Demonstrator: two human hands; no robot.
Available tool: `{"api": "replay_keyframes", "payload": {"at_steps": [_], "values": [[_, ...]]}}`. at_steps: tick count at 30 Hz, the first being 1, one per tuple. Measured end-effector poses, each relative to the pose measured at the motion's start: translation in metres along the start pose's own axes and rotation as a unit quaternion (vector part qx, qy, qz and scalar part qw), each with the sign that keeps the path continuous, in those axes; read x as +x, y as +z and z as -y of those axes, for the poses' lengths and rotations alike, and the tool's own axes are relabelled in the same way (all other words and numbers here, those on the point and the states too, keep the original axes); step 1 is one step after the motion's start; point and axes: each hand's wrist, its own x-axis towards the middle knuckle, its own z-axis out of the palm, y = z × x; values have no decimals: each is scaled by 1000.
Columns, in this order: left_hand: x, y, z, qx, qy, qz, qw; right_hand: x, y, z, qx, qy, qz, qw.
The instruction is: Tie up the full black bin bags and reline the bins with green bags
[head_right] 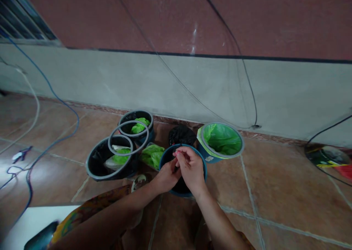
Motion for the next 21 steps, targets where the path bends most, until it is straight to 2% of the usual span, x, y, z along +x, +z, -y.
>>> {"api": "replay_keyframes", "payload": {"at_steps": [3,6,8,12,14,17,21], "values": [[3,3,3,-26,-3,19,999,3,3,-2,90,30,-25,995],[7,-1,8,-44,-17,31,998,12,-6,-7,170,47,-108,978],[9,-6,11,-44,-24,16,999,18,-17,-9,199,67,-143,967],[10,-14,19,-112,-59,-41,991,27,-42,-10,257,122,-134,949],[10,-15,21,-181,-88,-73,977,30,-52,-10,270,124,-159,942],[11,-15,22,-292,-128,-133,938,33,-63,-12,271,102,-212,933],[14,-20,21,-369,-165,-203,892,34,-69,-8,270,68,-199,940]]}}
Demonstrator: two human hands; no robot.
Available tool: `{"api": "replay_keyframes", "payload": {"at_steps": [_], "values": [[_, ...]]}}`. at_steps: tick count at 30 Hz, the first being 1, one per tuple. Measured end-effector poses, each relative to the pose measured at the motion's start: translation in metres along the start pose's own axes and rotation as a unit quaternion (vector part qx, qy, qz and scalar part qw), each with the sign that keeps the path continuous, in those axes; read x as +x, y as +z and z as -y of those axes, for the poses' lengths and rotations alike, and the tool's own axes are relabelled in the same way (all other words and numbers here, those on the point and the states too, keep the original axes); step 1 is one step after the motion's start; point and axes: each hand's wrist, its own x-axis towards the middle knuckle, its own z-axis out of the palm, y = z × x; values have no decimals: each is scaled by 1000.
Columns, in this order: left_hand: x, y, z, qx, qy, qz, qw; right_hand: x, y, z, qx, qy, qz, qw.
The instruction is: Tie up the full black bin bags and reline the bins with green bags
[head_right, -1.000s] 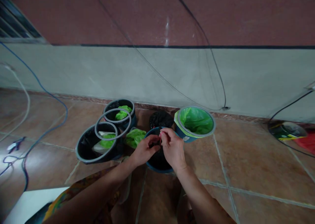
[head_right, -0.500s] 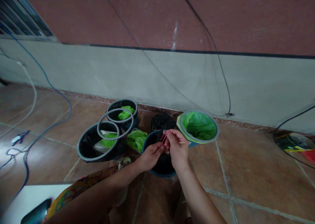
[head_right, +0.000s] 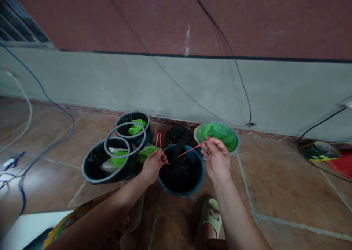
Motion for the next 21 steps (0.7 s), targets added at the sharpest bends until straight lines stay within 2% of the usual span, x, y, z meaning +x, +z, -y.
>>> {"api": "replay_keyframes", "payload": {"at_steps": [5,7,9,12,15,18,21], "values": [[7,0,-14,-48,-10,-36,998,-7,6,19,-28,-50,38,998],[9,2,-23,-66,-10,-36,997,-9,7,28,-40,-92,42,994],[10,4,-31,-81,1,-23,996,-11,8,33,-57,-106,56,991],[9,8,-37,-89,20,17,996,-14,8,30,-109,-34,96,989],[6,12,-34,-74,15,60,995,-17,9,19,-150,38,133,979],[3,15,-27,-54,-1,79,995,-19,12,13,-144,21,142,979],[2,15,-21,-40,-35,92,994,-18,13,14,-99,25,124,987]]}}
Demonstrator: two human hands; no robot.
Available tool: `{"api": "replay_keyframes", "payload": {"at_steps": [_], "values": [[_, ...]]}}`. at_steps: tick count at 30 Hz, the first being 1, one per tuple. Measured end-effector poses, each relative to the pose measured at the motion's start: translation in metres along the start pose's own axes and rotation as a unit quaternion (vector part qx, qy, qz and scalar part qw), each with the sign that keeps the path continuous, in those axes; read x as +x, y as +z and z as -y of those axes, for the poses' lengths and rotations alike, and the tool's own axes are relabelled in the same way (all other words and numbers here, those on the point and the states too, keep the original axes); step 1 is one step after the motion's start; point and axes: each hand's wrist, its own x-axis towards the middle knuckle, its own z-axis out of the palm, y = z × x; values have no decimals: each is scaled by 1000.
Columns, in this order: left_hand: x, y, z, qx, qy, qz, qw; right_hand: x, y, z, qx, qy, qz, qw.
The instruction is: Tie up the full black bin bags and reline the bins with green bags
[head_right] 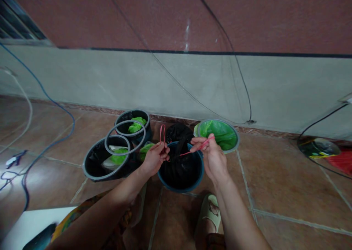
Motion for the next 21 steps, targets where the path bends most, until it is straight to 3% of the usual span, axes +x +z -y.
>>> {"api": "replay_keyframes", "payload": {"at_steps": [4,7,9,11,14,16,18,21], "values": [[-2,1,5,39,-26,4,999,5,-6,-4,71,69,-34,995],[-3,3,6,74,-29,-9,997,5,-11,-14,-112,99,-25,988],[-3,3,6,100,-31,-21,994,2,-13,-25,-300,91,29,949],[-2,3,7,133,-32,-36,990,-3,-12,-35,-450,90,110,882],[-1,3,11,185,-42,-53,980,-11,-10,-46,-576,135,201,781],[0,3,15,213,-50,-54,974,-13,-8,-50,-624,162,231,729],[1,1,21,236,-55,-53,969,-12,-7,-54,-648,165,228,707],[3,-4,28,263,-58,-48,962,-8,-8,-59,-645,138,176,731]]}}
